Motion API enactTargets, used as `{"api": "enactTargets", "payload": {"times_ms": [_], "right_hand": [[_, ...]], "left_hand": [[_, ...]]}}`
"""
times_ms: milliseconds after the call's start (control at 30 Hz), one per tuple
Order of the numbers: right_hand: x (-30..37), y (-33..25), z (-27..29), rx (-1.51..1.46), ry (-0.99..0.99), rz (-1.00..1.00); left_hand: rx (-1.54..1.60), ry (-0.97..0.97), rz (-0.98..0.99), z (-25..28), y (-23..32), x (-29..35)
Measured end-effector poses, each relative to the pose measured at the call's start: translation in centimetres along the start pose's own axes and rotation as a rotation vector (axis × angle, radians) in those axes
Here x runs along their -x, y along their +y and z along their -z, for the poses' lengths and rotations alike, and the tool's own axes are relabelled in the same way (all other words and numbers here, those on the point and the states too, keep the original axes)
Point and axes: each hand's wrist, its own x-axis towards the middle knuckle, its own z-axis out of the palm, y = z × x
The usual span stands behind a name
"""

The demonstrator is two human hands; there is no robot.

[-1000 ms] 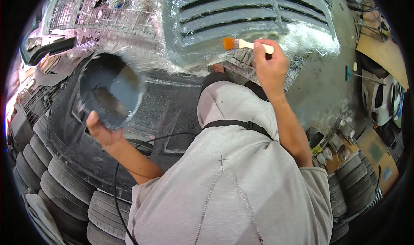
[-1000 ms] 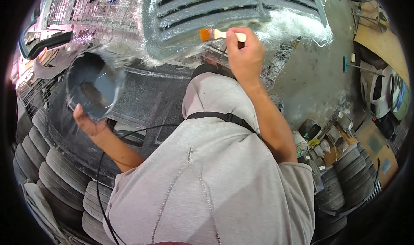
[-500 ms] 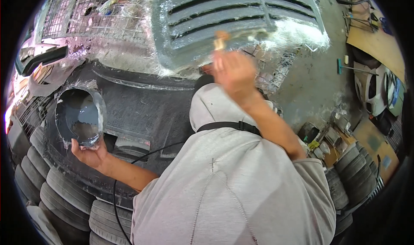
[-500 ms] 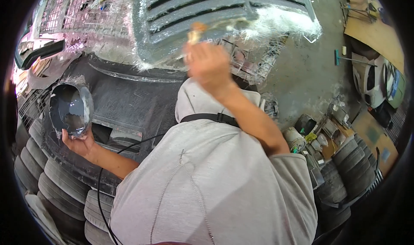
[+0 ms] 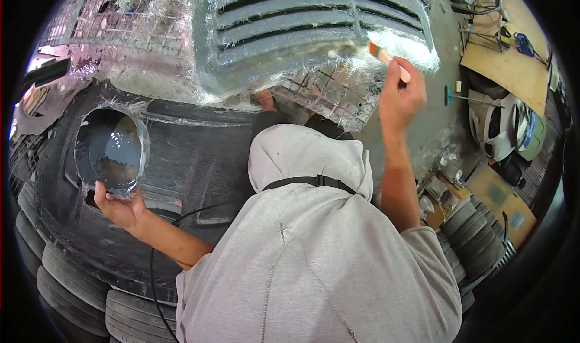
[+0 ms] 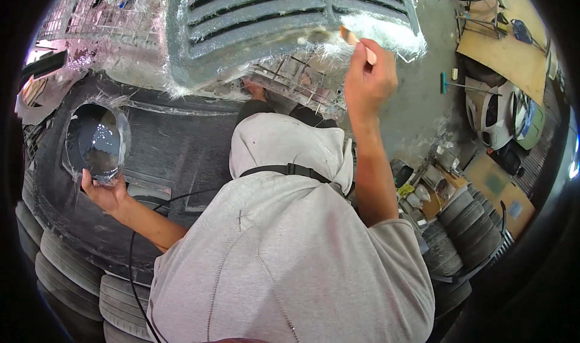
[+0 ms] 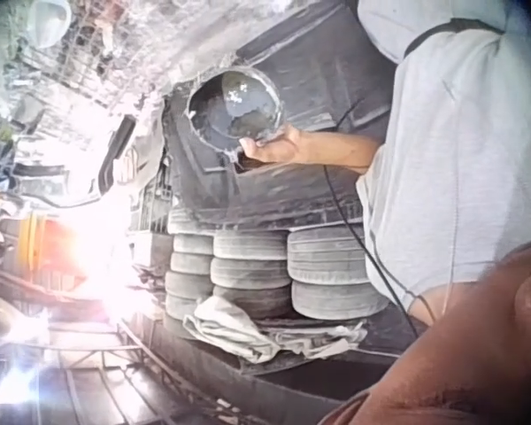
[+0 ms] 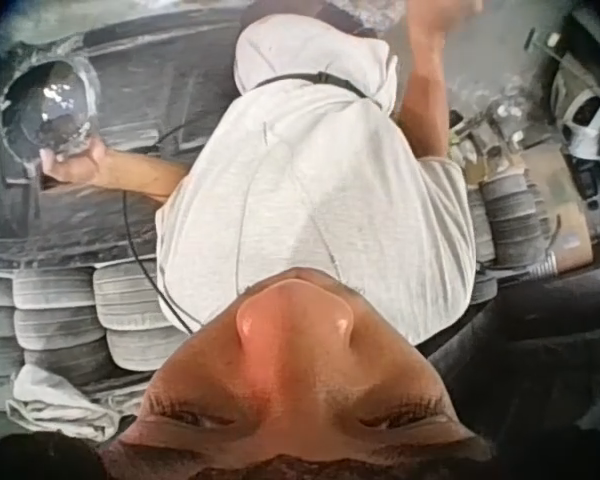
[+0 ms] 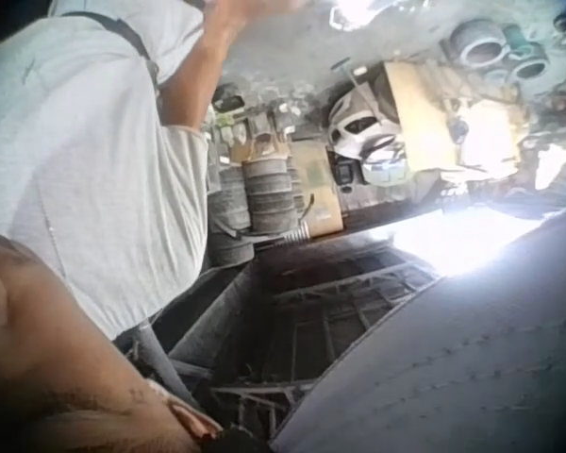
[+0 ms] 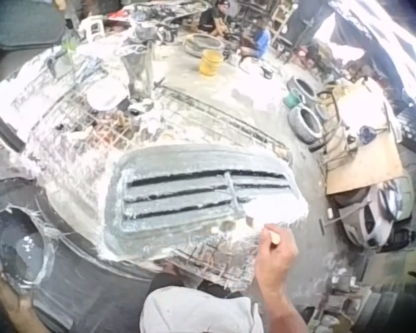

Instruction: Applying resin to a fiberglass mat on a car part using a paintbrush.

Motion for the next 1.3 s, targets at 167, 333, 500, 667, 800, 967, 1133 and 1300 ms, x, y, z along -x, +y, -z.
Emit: {"api": "enactTargets", "payload": {"times_ms": [167,333,500,667,800,967,1133,1300], "right_hand": [[2.8,-2.1,-3.3,0.335,-0.256,0.637],[4.6,-7.6,-4.6,-0.153,-0.476,0.734],[-3.8,1.2,-1.5,-0.617,-0.707,-0.197],[-9.6,9.5,2.8,-0.539,-0.691,0.005],[-10.0,9.7,4.9,-0.532,-0.602,0.723],[-8.4,14.0,2.8,-0.305,-0.741,1.215],[-9.0,12.9,7.1,-0.677,-0.616,0.766],[-13.6,10.7,4.9,-0.437,-0.812,0.896]], "left_hand": [[0.04,0.115,0.011,-0.1,-2.3,2.5],[0.061,0.117,-0.008,2.9,-4.7,6.9],[0.072,0.146,-0.036,5.4,-8.0,13.0],[0.135,0.314,-0.191,1.2,-13.5,22.4],[0.212,0.348,-0.207,0.7,-18.6,30.5],[0.267,0.338,-0.185,-1.6,-24.0,37.4],[0.265,0.391,-0.207,-1.8,-27.0,42.9],[0.186,0.37,-0.225,-2.6,-28.3,42.4]]}}
